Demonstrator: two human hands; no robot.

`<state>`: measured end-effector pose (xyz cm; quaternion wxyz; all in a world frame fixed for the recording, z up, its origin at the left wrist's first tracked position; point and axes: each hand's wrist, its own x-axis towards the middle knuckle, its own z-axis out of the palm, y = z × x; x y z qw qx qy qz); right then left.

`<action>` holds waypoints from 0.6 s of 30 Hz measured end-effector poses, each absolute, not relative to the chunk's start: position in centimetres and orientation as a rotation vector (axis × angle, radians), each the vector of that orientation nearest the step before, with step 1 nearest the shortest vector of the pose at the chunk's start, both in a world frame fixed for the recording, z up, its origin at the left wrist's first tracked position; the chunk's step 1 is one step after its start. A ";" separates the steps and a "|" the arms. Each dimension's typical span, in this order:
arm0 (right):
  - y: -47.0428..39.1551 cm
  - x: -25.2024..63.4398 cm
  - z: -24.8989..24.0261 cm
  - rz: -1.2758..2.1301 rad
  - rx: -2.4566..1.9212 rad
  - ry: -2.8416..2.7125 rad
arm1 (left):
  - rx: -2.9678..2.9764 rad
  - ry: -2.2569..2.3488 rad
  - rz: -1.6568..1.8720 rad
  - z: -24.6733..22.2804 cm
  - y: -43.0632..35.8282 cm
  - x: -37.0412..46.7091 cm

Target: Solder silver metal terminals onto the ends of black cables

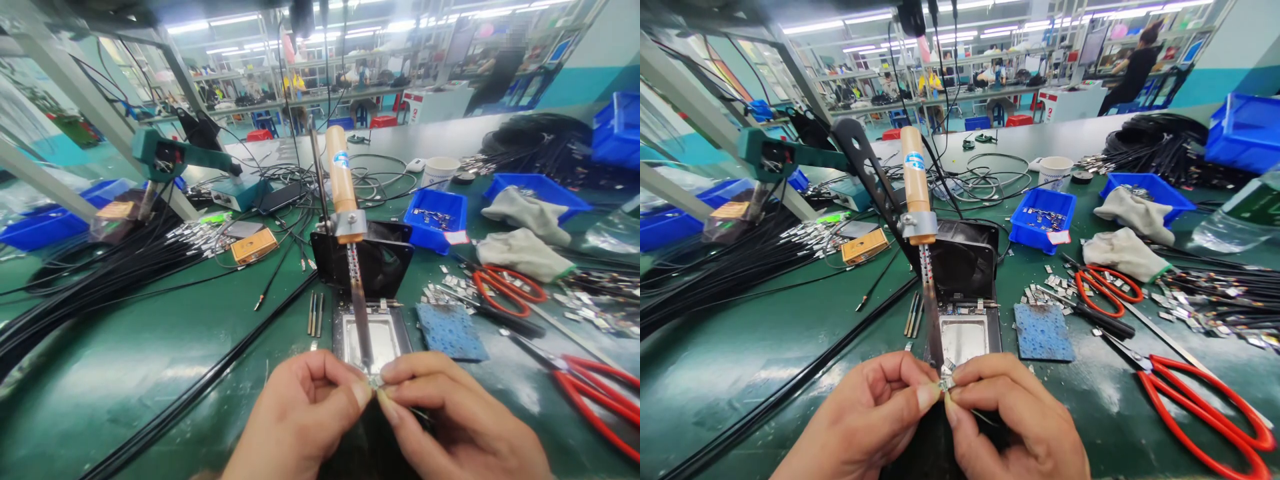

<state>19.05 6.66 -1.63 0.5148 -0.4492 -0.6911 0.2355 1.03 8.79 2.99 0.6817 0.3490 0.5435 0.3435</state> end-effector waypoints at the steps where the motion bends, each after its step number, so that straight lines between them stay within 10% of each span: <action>1: 6.7 19.0 -1.6 0.571 -1.084 -1.658 | 0.784 1.223 0.771 3.0 8.8 1.0; 18: 7.2 18.9 -1.4 0.552 -1.062 -1.657 | 0.805 1.241 0.768 3.3 9.1 1.2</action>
